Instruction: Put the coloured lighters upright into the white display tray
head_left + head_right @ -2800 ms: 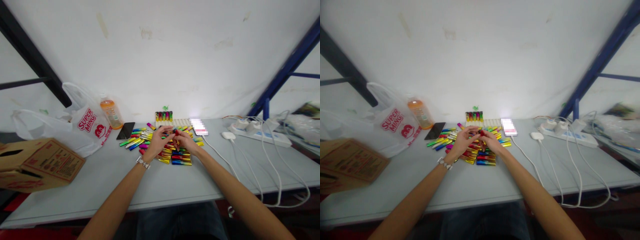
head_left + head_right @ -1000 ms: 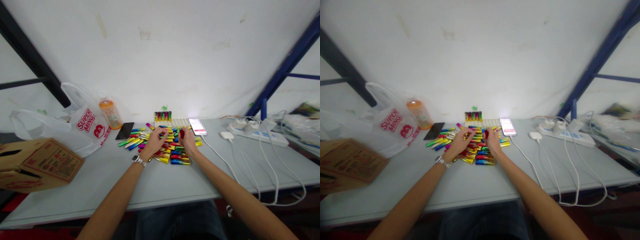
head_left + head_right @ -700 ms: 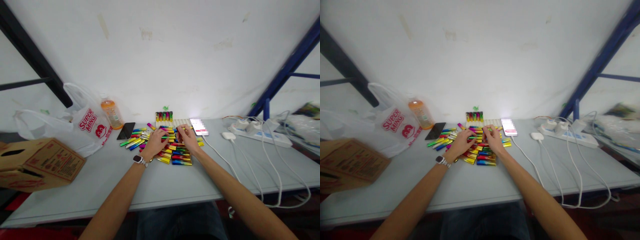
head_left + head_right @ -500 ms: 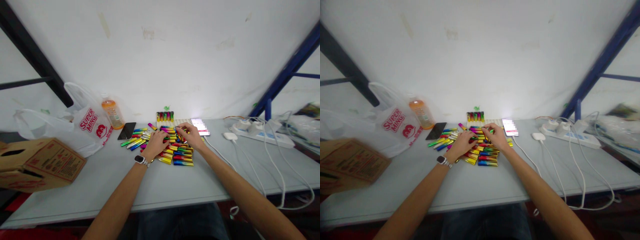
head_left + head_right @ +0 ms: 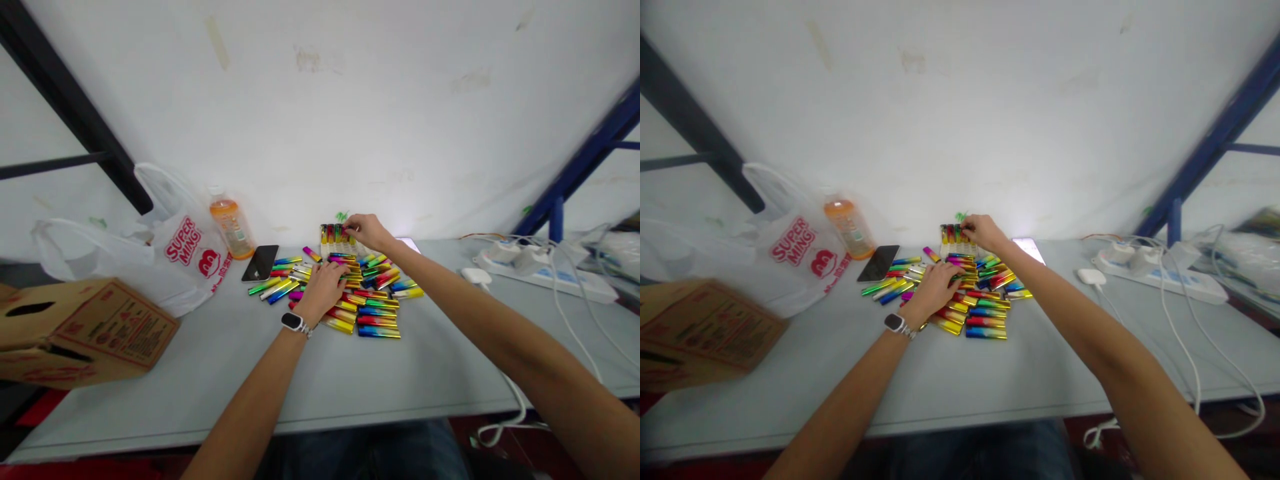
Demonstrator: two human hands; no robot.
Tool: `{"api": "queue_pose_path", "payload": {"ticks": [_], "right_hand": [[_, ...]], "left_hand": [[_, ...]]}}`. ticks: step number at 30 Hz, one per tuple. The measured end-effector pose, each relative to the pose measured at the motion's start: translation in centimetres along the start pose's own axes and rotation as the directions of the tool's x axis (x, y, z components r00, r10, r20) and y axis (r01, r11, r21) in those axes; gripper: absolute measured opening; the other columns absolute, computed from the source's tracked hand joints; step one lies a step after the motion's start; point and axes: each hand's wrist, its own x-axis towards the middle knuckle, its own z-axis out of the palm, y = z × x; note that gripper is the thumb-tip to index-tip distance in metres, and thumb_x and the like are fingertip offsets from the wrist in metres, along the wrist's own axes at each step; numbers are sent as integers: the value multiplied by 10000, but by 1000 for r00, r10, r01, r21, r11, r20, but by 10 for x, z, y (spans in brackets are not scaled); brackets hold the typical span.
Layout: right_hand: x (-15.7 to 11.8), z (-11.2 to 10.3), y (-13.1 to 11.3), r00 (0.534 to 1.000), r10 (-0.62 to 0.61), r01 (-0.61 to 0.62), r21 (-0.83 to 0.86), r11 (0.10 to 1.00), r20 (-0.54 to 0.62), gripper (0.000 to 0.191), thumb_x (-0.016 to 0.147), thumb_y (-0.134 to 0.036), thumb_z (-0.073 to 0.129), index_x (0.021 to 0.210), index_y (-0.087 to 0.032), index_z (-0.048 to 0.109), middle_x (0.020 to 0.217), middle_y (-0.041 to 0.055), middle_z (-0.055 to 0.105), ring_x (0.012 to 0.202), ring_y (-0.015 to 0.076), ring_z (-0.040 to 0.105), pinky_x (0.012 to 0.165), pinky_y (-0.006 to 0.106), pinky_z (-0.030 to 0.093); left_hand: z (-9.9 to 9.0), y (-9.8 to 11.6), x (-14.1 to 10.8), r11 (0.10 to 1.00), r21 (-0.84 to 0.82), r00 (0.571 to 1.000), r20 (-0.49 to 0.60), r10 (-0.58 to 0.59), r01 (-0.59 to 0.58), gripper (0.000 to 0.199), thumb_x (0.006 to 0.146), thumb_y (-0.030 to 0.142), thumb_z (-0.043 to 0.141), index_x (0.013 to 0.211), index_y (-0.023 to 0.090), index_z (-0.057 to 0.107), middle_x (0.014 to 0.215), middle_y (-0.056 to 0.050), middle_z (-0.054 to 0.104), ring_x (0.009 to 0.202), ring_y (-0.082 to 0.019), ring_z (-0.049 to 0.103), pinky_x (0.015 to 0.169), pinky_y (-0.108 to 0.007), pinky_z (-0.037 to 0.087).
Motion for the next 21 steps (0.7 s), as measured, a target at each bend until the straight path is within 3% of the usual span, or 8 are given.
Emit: {"api": "queue_pose_path", "payload": {"ticks": [4, 8, 11, 16, 21], "right_hand": [[15, 4, 8, 990, -32, 52, -146, 988, 135, 221, 831, -141, 640, 975, -177, 803, 961, 67, 783, 834, 207, 684, 824, 301, 489], [18, 5, 10, 980, -21, 56, -175, 983, 198, 252, 849, -154, 633, 1047, -180, 786, 940, 51, 783, 819, 201, 678, 812, 293, 474], [17, 5, 8, 987, 21, 14, -208, 978, 162, 277, 867, -177, 635, 1120, -150, 743, 906, 64, 758, 805, 201, 646, 801, 305, 460], [6, 6, 3, 998, -56, 61, -359, 931, 24, 206, 903, -284, 633, 984, -171, 785, 1129, 145, 636, 1092, 296, 527, 927, 406, 400], [-10, 9, -2, 999, -31, 32, -448, 894, 8, 362, 986, -391, 511, 1222, -244, 743, 1181, 159, 536, 1139, 331, 440, 934, 456, 356]], "left_hand": [[-2, -2, 0, 1000, -21, 1000, 6, -10, 10, 246, 968, 169, 496, 1134, 195, 676, 1189, -90, 705, 1162, -283, 586, 1012, -463, 409], [-2, -5, -1, 1000, -24, 1000, 1, -2, 2, 265, 969, 145, 470, 1118, 202, 682, 1152, -83, 715, 1137, -280, 596, 995, -459, 415], [-2, -7, -1, 1000, -17, 1000, -7, -2, 1, 256, 959, 143, 485, 1114, 198, 682, 1149, -81, 714, 1126, -276, 600, 993, -453, 415], [-6, -8, -1, 999, 15, 999, 5, -37, 37, 196, 946, 199, 550, 1079, 206, 693, 1171, -82, 704, 1110, -275, 608, 977, -447, 418], [-8, -6, -1, 999, 36, 999, 2, -41, 40, 173, 958, 270, 565, 1041, 205, 703, 1132, -76, 708, 1096, -281, 604, 976, -458, 411]]}}
